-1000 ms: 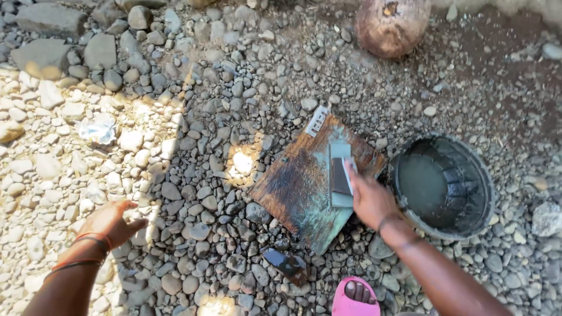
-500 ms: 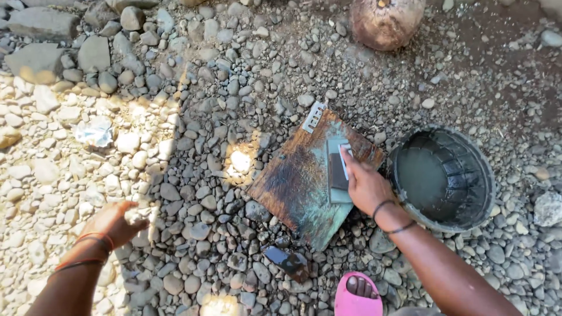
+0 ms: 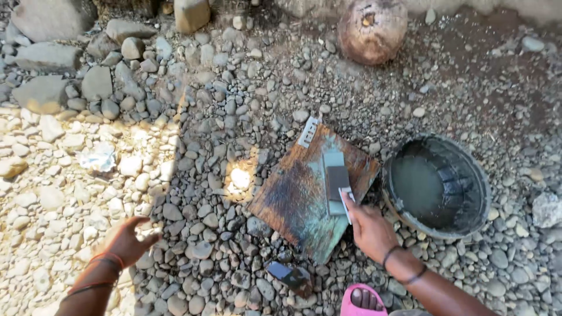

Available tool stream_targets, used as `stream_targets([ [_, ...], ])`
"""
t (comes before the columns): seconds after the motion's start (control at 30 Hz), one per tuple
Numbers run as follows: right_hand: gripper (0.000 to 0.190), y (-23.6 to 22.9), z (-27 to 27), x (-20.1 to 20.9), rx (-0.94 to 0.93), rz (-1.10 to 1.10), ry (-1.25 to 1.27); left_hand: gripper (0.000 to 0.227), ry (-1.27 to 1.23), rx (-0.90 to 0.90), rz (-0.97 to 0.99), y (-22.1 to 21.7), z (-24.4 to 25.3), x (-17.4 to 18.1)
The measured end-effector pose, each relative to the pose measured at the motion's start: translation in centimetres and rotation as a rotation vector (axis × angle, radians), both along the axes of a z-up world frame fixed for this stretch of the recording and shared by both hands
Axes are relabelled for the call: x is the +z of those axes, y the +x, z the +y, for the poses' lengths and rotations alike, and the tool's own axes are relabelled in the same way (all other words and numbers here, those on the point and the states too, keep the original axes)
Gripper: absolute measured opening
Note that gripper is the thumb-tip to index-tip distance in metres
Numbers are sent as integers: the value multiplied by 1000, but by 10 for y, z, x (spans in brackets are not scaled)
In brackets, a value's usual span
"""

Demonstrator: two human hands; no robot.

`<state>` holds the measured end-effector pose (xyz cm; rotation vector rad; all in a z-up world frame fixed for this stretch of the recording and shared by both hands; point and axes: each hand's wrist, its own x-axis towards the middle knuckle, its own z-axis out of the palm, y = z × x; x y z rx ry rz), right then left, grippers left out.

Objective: Sharpening a metal tool blade on a whetstone using water.

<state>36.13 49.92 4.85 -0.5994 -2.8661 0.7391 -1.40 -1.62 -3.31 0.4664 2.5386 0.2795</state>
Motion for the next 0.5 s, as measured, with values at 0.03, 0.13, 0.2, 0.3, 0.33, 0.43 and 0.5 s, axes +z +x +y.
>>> stream_targets([
  [0.03, 61, -5, 3, 4, 9, -3, 2, 75, 2, 9, -3, 3, -1, 2],
  [0.13, 62, -23, 6, 8, -135, -339, -28, 74, -51, -72, -23, 8, -7, 2],
  [0.2, 58, -60, 22, 21, -183, -262, 28, 70, -181, -122, 61, 4, -10, 2],
  [0.3, 61, -47, 28, 2, -56, -23, 97, 71, -229, -104, 90, 4, 5, 39],
  [0.33, 61, -39, 22, 3, -59, -12, 108, 71, -219, -104, 103, 1, 6, 36],
  [0.43, 63, -28, 15, -1, 21, 27, 87, 70, -161, -90, 147, 18, 0, 34],
  [0.5, 65, -42, 25, -6, -100, -282, 50, 68, -276, -119, 41, 24, 9, 48],
])
